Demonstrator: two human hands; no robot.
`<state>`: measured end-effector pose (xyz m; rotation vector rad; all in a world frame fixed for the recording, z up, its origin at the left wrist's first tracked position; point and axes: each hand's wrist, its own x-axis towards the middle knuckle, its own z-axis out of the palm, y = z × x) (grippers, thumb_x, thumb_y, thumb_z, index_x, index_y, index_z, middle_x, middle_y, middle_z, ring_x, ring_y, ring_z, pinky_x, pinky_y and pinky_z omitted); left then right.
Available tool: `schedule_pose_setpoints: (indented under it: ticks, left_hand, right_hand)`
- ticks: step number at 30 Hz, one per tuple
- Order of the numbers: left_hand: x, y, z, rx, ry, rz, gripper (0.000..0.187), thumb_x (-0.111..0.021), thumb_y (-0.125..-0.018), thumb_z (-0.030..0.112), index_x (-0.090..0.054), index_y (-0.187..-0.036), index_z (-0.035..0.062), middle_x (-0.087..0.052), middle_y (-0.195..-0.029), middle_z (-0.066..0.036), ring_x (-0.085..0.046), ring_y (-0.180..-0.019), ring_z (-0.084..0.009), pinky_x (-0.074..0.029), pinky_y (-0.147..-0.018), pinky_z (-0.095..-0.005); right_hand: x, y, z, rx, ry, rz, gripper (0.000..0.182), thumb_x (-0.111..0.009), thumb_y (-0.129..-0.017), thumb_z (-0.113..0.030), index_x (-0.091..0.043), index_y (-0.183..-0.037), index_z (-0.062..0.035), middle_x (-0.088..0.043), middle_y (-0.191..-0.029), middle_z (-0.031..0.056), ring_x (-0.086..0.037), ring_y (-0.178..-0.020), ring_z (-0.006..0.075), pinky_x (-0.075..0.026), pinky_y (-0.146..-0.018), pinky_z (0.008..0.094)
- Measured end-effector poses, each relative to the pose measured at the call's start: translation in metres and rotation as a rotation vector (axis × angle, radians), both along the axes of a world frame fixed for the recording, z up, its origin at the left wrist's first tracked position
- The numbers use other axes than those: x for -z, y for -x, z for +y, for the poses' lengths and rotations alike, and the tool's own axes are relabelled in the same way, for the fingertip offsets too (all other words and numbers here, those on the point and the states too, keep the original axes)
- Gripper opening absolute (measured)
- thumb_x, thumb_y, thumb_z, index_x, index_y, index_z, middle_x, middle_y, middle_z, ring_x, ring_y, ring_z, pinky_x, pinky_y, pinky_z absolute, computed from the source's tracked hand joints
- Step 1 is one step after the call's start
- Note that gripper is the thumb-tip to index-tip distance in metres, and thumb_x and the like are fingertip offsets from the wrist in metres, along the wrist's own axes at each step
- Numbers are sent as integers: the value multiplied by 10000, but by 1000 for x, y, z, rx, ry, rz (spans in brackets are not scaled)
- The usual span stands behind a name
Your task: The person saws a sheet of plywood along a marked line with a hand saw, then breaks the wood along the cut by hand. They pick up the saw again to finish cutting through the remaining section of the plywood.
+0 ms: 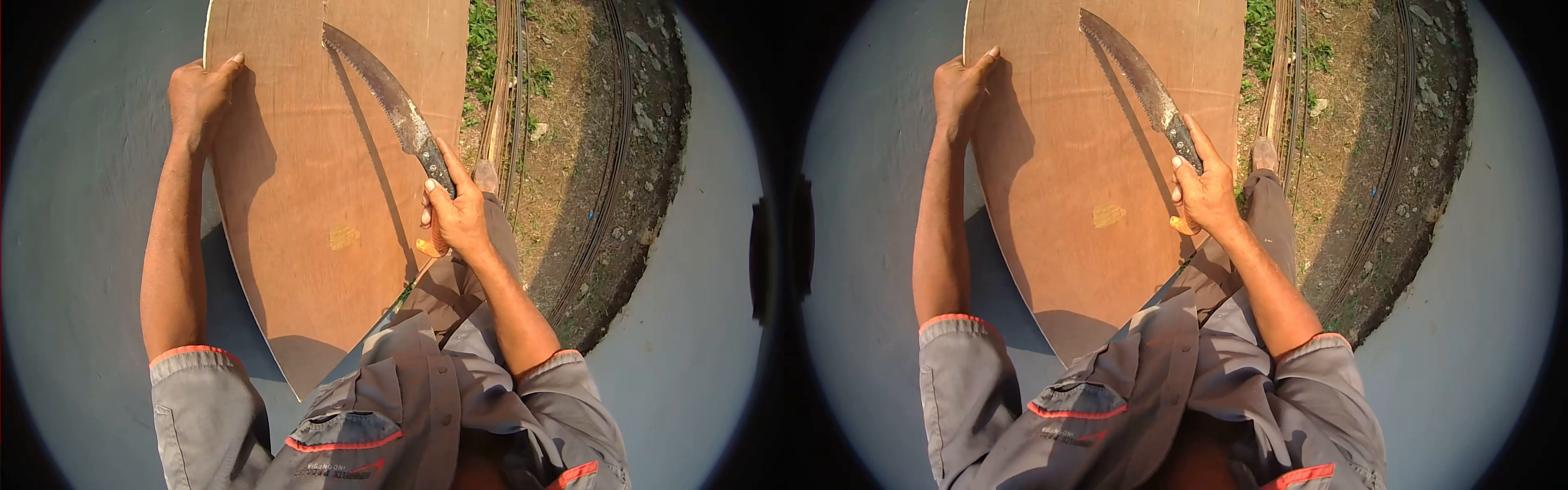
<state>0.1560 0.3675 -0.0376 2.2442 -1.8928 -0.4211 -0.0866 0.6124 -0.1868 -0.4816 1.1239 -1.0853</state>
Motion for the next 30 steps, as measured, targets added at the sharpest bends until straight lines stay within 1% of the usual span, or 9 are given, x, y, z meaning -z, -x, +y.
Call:
schedule_pose_setpoints:
  ticks: [5,7,12,16,21,23,26,29,30]
  left_hand:
    - [-11,7,-4,0,-72,128,316,-782,-916,278,-728,-932,-33,-692,-775,-55,-629,-648,-127,-511,-593,-307]
    - [-21,17,8,-100,-135,275,285,-770,-895,247,-703,-946,-24,-694,-814,-105,-649,-672,-172,-533,-620,-351]
    - [-33,28,40,6,-193,298,332,-781,-876,169,-702,-1091,-72,-725,-908,-162,-708,-751,-231,-581,-690,-376]
    - [-40,41,45,11,-154,378,321,-771,-870,108,-691,-1108,-93,-737,-952,-200,-728,-775,-259,-597,-703,-395]
    - [-29,26,43,0,-140,396,316,-762,-871,74,-682,-1115,-109,-741,-980,-222,-736,-787,-268,-601,-709,-398]
    - [-28,23,44,11,-152,462,320,-756,-877,68,-674,-1123,-120,-739,-981,-221,-734,-790,-265,-601,-712,-394]
    - [-21,13,39,35,-131,428,321,-751,-880,61,-667,-1129,-125,-737,-987,-222,-732,-791,-258,-600,-710,-390]
    - [-18,7,37,30,-144,428,322,-753,-870,56,-671,-1140,-99,-726,-984,-180,-710,-791,-227,-593,-709,-367]
    - [-17,5,39,23,-143,431,322,-753,-870,56,-671,-1140,-99,-726,-984,-180,-710,-791,-227,-593,-709,-367]
  right_hand:
    - [-10,-7,4,46,68,-69,636,-520,-1042,-59,-311,-1638,-136,-554,-793,-13,-527,-576,43,-478,-508,228]
    - [-15,-11,8,67,78,-63,635,-507,-1045,-65,-306,-1641,-150,-550,-788,-9,-527,-570,46,-477,-502,231]
    - [-24,-38,14,166,61,-21,632,-528,-1031,-65,-333,-1628,-137,-577,-806,10,-541,-529,78,-489,-478,281]
    - [-33,-53,18,229,86,0,620,-509,-1047,-51,-329,-1632,-146,-506,-780,-18,-498,-533,53,-472,-470,246]
    - [8,-90,35,304,188,207,621,-496,-1035,-25,-342,-1626,-133,-556,-817,-4,-499,-527,52,-467,-467,247]
    - [4,-93,9,342,248,267,612,-518,-1002,-18,-349,-1590,-10,-676,-1319,252,-746,-985,288,-567,-820,369]
    - [-10,-81,-89,207,131,260,591,-538,-1007,-100,-377,-1570,-22,-702,-949,274,-727,-787,354,-534,-704,452]
    - [-5,-97,-114,210,205,329,591,-532,-1010,-114,-370,-1572,-32,-654,-784,261,-684,-709,401,-499,-664,482]
    - [-2,-101,-88,190,198,327,609,-520,-1010,-94,-340,-1588,-32,-695,-967,290,-701,-787,417,-535,-707,464]
